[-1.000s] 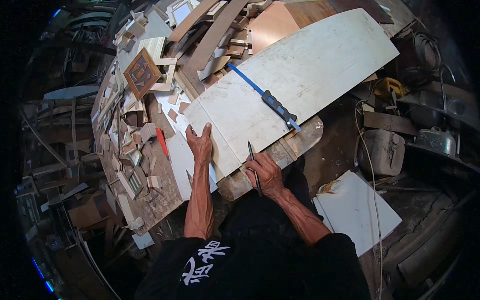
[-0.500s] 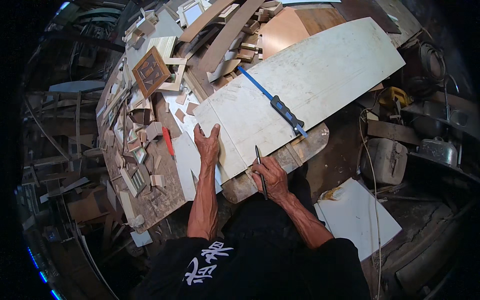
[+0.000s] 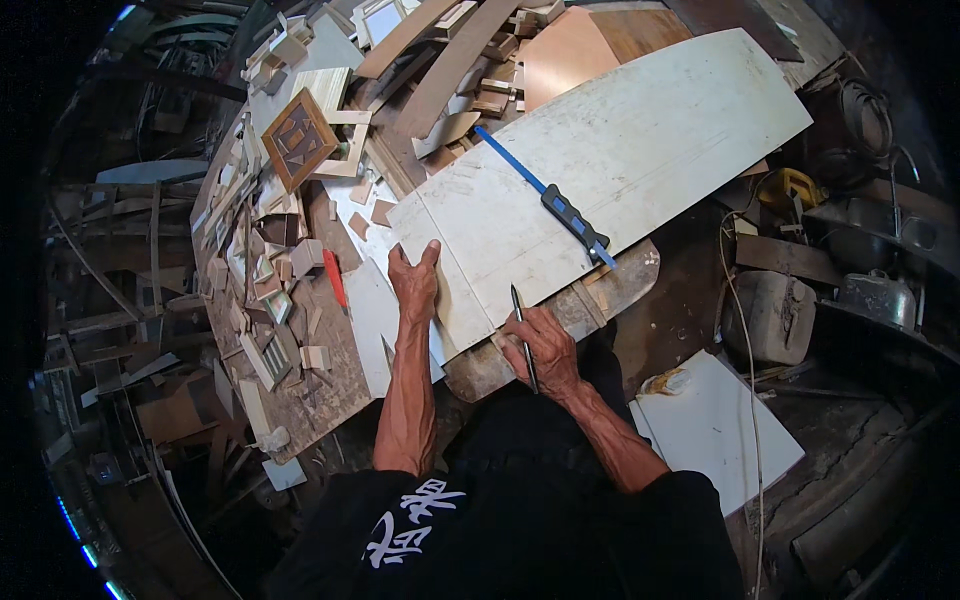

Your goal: Marking a wooden board using a caliper and pen, then cutting it with a hand saw.

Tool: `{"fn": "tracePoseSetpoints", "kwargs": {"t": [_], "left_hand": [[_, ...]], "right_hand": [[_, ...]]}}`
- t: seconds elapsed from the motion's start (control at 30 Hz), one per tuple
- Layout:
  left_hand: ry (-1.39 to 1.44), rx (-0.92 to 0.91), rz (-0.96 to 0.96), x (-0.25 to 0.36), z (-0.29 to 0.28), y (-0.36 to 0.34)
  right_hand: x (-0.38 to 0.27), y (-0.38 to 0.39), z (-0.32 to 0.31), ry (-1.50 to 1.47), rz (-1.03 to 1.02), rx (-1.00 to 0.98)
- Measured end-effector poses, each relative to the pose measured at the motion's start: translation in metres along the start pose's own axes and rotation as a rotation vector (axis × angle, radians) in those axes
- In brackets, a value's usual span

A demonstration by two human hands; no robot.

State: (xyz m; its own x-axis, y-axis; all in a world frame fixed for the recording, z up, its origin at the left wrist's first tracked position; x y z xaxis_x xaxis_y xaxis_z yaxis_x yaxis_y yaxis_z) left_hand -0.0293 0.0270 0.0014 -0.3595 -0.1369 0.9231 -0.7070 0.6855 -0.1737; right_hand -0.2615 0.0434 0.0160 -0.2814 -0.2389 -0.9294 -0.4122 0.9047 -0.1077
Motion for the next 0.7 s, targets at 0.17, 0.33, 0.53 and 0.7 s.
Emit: {"fn": "tracePoseSetpoints", "kwargs": {"t": [0.17,0.33,0.53,0.7], "left_hand": [[0.052,-0.035,-0.140,-0.016,-0.005,-0.007],[0.023,-0.032,-0.171,-0.023,-0.004,-0.008],[0.027,-0.010,-0.169,-0.012,-0.001,-0.004],[0.067,-0.016,-0.189,-0.005,-0.001,-0.006]], "right_hand": [[-0.011,0.003,-0.007,-0.274,0.240,0.011],[-0.009,0.006,-0.008,-0.332,0.403,-0.082],[-0.010,0.005,-0.011,-0.144,0.236,-0.071],[-0.019,0.000,-0.014,-0.102,0.169,-0.055]]}}
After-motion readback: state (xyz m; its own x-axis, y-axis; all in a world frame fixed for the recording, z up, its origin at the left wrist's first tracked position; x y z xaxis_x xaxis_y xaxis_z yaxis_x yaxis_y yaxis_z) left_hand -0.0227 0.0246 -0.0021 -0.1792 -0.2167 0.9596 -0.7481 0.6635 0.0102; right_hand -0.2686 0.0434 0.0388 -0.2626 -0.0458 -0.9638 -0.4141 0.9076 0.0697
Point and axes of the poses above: each hand's wrist, its own y-axis away from the middle knuckle, its own z-axis out of the palm, x = y × z, the point moved 2 cm from there along -y, towards the middle knuckle, and after that the axes turned 15 degrees about z, right-handed, at the moved point
